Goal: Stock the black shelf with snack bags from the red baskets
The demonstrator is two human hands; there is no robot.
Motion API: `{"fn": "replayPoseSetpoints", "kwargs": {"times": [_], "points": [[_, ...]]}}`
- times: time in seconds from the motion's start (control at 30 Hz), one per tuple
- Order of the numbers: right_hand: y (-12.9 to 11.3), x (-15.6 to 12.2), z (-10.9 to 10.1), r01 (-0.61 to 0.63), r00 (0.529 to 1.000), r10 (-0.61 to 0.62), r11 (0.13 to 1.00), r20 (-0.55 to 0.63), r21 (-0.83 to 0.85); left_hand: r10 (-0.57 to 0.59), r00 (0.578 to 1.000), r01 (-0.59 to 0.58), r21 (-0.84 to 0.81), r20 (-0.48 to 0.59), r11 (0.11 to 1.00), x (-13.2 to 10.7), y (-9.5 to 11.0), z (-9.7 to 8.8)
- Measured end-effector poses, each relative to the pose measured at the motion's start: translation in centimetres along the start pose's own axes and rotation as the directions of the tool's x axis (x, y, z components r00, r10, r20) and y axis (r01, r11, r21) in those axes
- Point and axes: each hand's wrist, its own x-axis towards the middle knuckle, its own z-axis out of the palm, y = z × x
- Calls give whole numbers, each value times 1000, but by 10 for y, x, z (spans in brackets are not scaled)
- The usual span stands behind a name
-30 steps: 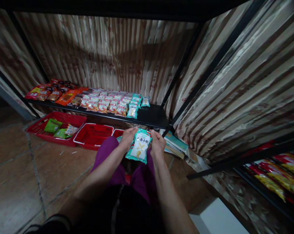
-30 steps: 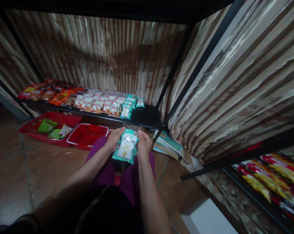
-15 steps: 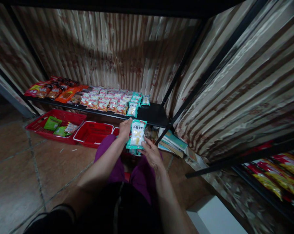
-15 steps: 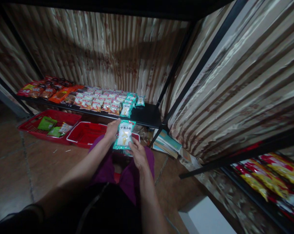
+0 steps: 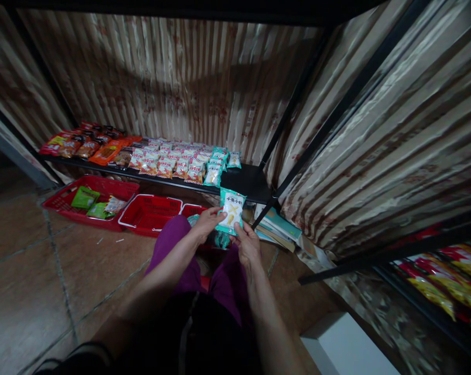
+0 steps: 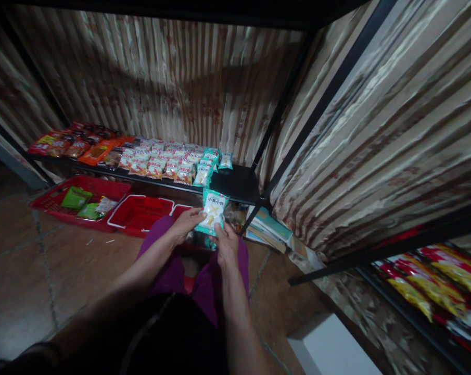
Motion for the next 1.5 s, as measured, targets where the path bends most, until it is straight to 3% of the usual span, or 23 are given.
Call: {"fn": "replayPoseSetpoints", "kwargs": {"times": [0.17, 0.5, 0.67, 0.83, 1.23, 1.5], "points": [[3, -1, 4, 24, 999, -24, 1000, -35, -2, 56, 993, -60, -43, -100, 997, 2, -14, 3], [13, 1, 3, 14, 998, -14, 1000, 59, 2, 42, 982, -58, -83, -186, 995, 13, -28, -7], [19, 2, 2, 42, 997, -43, 999, 62, 9, 1, 994, -20, -170, -111, 985, 13, -29, -8], [22, 4, 0, 66, 998, -66, 998, -5, 8, -64, 998, 62, -139, -8, 988, 10, -26, -11], [31, 13, -10, -14, 1000, 14, 1000, -27, -12, -92, 992, 77, -169, -86, 983, 19, -47, -13], [42, 24, -23, -49, 998, 48, 999, -27, -11, -88, 994, 77, -149, -70, 986, 33, -66, -11]]}}
